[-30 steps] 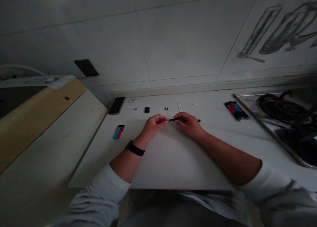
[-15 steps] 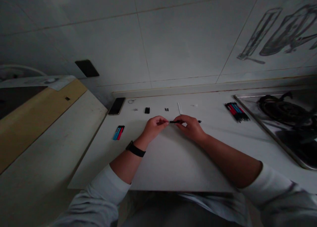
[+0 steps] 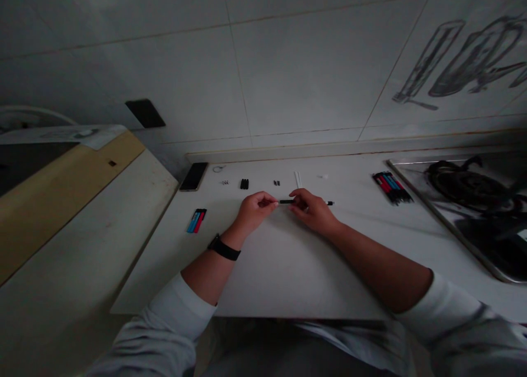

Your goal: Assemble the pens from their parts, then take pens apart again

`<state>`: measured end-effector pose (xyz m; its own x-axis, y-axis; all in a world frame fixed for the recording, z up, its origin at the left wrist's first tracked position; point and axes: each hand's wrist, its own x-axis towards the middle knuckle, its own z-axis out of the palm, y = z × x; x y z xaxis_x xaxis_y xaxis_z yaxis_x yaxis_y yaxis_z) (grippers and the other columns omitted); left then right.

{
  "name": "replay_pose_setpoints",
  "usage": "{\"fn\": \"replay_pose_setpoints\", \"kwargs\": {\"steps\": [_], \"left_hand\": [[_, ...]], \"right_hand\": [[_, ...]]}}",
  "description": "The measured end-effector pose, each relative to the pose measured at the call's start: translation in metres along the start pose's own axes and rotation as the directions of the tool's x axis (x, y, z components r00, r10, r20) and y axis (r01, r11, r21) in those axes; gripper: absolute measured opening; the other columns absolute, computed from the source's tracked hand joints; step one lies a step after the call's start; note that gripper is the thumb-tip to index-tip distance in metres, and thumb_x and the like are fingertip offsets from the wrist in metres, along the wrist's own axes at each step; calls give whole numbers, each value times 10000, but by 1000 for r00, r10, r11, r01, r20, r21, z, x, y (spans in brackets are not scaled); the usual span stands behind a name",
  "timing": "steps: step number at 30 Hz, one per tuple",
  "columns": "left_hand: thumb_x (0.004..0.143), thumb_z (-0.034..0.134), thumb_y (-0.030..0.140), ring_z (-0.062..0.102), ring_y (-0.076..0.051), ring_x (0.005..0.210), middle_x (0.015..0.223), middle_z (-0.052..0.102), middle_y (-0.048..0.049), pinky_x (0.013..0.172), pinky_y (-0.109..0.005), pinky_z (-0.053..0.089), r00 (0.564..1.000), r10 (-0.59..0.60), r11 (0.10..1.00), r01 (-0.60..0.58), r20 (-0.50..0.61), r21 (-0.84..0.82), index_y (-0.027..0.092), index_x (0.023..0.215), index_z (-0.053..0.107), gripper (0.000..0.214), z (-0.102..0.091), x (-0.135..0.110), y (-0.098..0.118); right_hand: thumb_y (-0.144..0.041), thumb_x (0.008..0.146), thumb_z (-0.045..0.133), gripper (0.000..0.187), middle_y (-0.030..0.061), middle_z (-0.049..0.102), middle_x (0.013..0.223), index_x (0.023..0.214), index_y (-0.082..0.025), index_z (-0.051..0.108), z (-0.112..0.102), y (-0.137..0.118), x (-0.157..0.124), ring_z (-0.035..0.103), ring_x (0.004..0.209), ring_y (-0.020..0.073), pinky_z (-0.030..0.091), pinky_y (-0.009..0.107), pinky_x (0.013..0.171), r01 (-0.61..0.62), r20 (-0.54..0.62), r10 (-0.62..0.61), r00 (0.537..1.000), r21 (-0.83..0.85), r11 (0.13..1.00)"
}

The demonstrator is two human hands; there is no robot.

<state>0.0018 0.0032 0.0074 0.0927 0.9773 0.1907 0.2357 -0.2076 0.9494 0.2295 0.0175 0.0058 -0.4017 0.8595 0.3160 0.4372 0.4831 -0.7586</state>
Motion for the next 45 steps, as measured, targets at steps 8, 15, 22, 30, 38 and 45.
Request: {"fn": "replay_pose_setpoints", "kwargs": {"steps": [8, 15, 22, 30, 38, 45], "left_hand": [[795, 764, 316, 655, -156, 749, 810, 734, -39, 725, -285, 515, 1000, 15, 999, -15, 0, 43, 173, 855, 735, 158, -2, 1, -1], [802, 757, 315, 664, -160, 758, 825, 743, -45, 738, -290, 525, 1000, 19, 998, -19, 5, 63, 174, 863, 738, 155, -2, 0, 0], [816, 746, 304, 675, -167, 782, 852, 752, -55, 762, -305, 533, 1000, 24, 996, -26, 15, 80, 172, 873, 739, 144, -3, 0, 2], [816, 751, 315, 675, -169, 777, 849, 753, -56, 762, -306, 531, 999, 22, 993, -25, 33, 112, 172, 875, 749, 154, -3, 1, -1], [853, 724, 348, 691, -171, 850, 938, 761, -59, 811, -301, 533, 996, -5, 1000, 3, 93, 26, 176, 1001, 734, 227, 0, 0, -3], [952, 598, 388, 671, -178, 811, 829, 755, -30, 788, -300, 496, 990, 38, 973, -67, 134, 220, 190, 835, 741, 271, -1, -3, 7]], "right_hand": [[-386, 943, 589, 224, 11, 674, 811, 1094, -224, 619, -2, 0, 0, 591, 678, 153, 442, 274, 665, -11, 15, 12, 1000, -38, 999], [-381, 959, 568, 198, 13, 670, 804, 1068, -225, 621, -2, 0, 0, 588, 682, 155, 438, 280, 673, -12, 27, 14, 1000, -77, 997], [-354, 974, 550, 166, 31, 690, 830, 1030, -225, 637, -2, 0, 0, 608, 713, 165, 446, 282, 687, 15, 32, -11, 999, -125, 992], [-337, 984, 535, 191, 50, 703, 861, 985, -213, 680, -5, -1, 2, 620, 748, 175, 460, 293, 727, 61, 56, -54, 997, -142, 988], [-295, 960, 566, 167, 58, 724, 920, 1018, -204, 694, -5, -5, 2, 626, 761, 168, 469, 285, 725, 59, 4, -59, 998, -134, 989], [-324, 958, 580, 180, 54, 730, 891, 1001, -209, 711, -5, -3, 2, 625, 733, 167, 474, 283, 716, 80, -8, -81, 997, -126, 989]]}}
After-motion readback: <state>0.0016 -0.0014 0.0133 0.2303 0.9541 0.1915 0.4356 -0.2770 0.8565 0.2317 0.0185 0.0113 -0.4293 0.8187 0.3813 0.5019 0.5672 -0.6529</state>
